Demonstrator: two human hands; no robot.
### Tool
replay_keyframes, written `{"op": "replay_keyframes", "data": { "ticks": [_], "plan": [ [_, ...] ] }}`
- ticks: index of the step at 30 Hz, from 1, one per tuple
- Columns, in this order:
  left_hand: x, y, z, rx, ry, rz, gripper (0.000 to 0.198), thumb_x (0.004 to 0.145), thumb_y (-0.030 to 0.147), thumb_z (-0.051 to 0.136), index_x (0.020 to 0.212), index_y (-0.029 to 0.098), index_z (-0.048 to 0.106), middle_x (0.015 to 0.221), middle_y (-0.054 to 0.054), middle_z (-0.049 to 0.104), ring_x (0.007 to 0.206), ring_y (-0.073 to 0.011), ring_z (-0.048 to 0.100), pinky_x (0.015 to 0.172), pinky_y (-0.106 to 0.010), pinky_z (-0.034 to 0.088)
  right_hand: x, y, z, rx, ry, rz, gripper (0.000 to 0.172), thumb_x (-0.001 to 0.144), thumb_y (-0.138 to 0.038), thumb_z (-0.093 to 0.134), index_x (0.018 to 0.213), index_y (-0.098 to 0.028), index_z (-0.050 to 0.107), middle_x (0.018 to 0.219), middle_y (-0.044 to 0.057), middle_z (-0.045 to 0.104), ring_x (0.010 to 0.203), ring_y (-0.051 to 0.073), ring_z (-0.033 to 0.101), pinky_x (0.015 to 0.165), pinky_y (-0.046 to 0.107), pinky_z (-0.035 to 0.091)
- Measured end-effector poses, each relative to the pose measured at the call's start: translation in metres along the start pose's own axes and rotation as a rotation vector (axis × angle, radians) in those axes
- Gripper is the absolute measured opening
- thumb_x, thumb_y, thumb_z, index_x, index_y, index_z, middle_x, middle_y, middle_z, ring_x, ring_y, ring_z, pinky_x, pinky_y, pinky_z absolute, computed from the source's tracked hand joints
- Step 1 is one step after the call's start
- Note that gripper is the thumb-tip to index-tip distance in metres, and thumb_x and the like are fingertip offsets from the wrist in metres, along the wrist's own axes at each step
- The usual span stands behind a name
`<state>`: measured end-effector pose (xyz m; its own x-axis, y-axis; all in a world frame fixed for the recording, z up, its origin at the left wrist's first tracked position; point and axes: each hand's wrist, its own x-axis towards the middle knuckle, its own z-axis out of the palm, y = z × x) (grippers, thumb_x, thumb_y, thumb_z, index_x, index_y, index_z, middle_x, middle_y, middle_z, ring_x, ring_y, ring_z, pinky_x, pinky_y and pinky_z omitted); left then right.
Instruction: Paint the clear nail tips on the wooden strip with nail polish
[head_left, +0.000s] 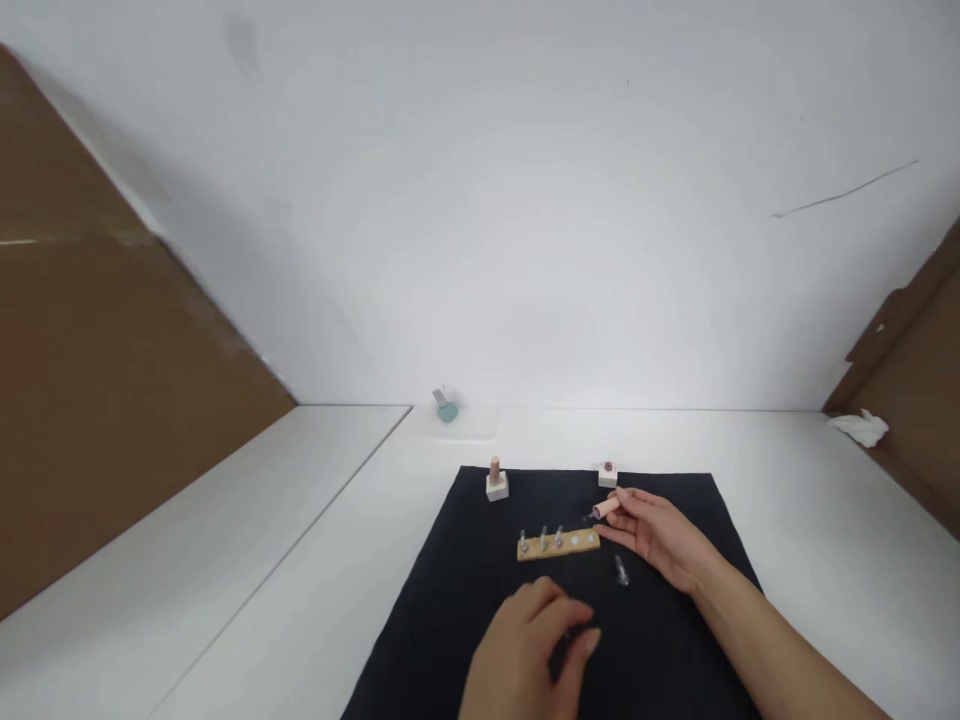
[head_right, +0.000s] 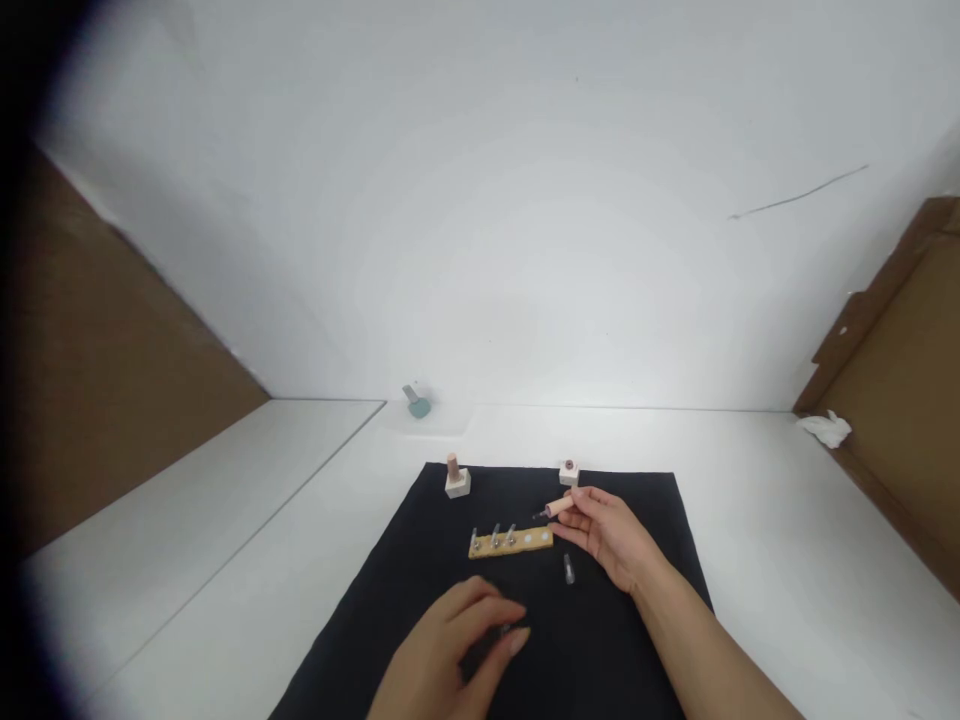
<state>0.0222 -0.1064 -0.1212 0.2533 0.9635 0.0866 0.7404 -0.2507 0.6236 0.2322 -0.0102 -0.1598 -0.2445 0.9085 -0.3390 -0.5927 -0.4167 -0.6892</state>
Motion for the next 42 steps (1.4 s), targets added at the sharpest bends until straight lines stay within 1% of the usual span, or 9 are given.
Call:
{"op": "replay_keyframes", "data": {
  "ticks": [3, 6, 10, 16, 24, 27, 31, 35, 42],
  "plan": [
    [0.027, 0.031, 0.009, 0.146, -0.134, -0.020, 0.021, 0.091, 0.012, 0.067, 0.094, 0.025, 0.083, 0.097, -0.005, 0.079, 0.098, -0.0277, 0.072, 0.093, -0.041, 0.053, 0.000, 0.001, -0.003, 0.046, -0.003, -0.041, 0.032, 0.067, -0.034, 0.099, 0.081, -0.012, 0.079, 0.084, 0.007, 0.079, 0.078, 0.015, 0.071, 0.098, 0.042, 0.060],
    [0.047, 0.044, 0.018, 0.205, -0.205, -0.086, 0.023, 0.092, 0.010, 0.066, 0.096, 0.021, 0.085, 0.103, -0.009, 0.082, 0.105, -0.0307, 0.072, 0.100, -0.044, 0.050, 0.001, 0.002, -0.008, 0.111, 0.001, -0.091, 0.033, 0.065, -0.036, 0.099, 0.081, -0.015, 0.079, 0.080, 0.001, 0.078, 0.072, 0.011, 0.068, 0.101, 0.039, 0.058],
    [0.056, 0.038, 0.025, 0.198, -0.198, -0.112, 0.020, 0.091, 0.012, 0.069, 0.095, 0.022, 0.086, 0.105, -0.009, 0.083, 0.106, -0.0309, 0.073, 0.097, -0.041, 0.051, 0.004, 0.003, -0.012, 0.165, 0.000, -0.095, 0.032, 0.066, -0.036, 0.099, 0.080, -0.014, 0.080, 0.078, 0.001, 0.077, 0.071, 0.010, 0.068, 0.098, 0.035, 0.059],
    [0.061, 0.029, 0.031, 0.142, -0.197, -0.177, 0.016, 0.086, 0.015, 0.077, 0.098, 0.023, 0.084, 0.100, -0.004, 0.085, 0.099, -0.0239, 0.076, 0.088, -0.030, 0.052, 0.006, 0.004, -0.013, 0.195, -0.011, -0.071, 0.031, 0.067, -0.033, 0.099, 0.081, -0.013, 0.079, 0.079, 0.002, 0.078, 0.073, 0.011, 0.069, 0.096, 0.035, 0.058],
    [0.062, 0.032, 0.035, 0.103, -0.159, -0.185, 0.019, 0.089, 0.012, 0.071, 0.095, 0.025, 0.083, 0.091, 0.000, 0.083, 0.087, -0.0181, 0.075, 0.076, -0.023, 0.047, 0.005, 0.004, -0.013, 0.192, -0.011, -0.056, 0.030, 0.069, -0.033, 0.097, 0.082, -0.013, 0.079, 0.080, 0.002, 0.078, 0.074, 0.012, 0.070, 0.096, 0.033, 0.058],
    [0.061, 0.031, 0.029, 0.110, -0.142, -0.192, 0.016, 0.089, 0.012, 0.071, 0.089, 0.024, 0.082, 0.084, 0.001, 0.081, 0.080, -0.0168, 0.074, 0.070, -0.022, 0.045, 0.004, 0.003, -0.012, 0.188, -0.012, -0.055, 0.030, 0.070, -0.034, 0.097, 0.082, -0.014, 0.078, 0.080, 0.002, 0.078, 0.075, 0.011, 0.070, 0.097, 0.033, 0.057],
    [0.062, 0.027, 0.009, 0.149, -0.066, -0.216, 0.018, 0.093, 0.012, 0.068, 0.085, 0.024, 0.079, 0.083, 0.003, 0.078, 0.076, -0.0145, 0.071, 0.066, -0.021, 0.041, 0.004, 0.003, -0.011, 0.191, -0.017, -0.055, 0.029, 0.071, -0.033, 0.097, 0.082, -0.015, 0.078, 0.080, 0.001, 0.078, 0.076, 0.011, 0.070, 0.098, 0.033, 0.057],
    [0.066, 0.026, -0.002, 0.210, -0.034, -0.226, 0.019, 0.099, 0.019, 0.064, 0.090, 0.025, 0.079, 0.078, 0.002, 0.080, 0.076, -0.0167, 0.074, 0.065, -0.023, 0.039, 0.004, 0.003, -0.011, 0.198, -0.014, -0.051, 0.027, 0.072, -0.032, 0.096, 0.082, -0.014, 0.078, 0.080, 0.002, 0.078, 0.074, 0.011, 0.069, 0.096, 0.032, 0.057],
    [0.075, 0.027, 0.015, 0.316, -0.052, -0.194, 0.019, 0.099, 0.019, 0.063, 0.092, 0.025, 0.080, 0.085, -0.002, 0.085, 0.084, -0.0232, 0.079, 0.065, -0.027, 0.039, 0.004, 0.003, -0.011, 0.200, -0.015, -0.058, 0.027, 0.072, -0.032, 0.096, 0.081, -0.015, 0.078, 0.079, 0.001, 0.077, 0.076, 0.012, 0.070, 0.099, 0.033, 0.056]
  ]
}}
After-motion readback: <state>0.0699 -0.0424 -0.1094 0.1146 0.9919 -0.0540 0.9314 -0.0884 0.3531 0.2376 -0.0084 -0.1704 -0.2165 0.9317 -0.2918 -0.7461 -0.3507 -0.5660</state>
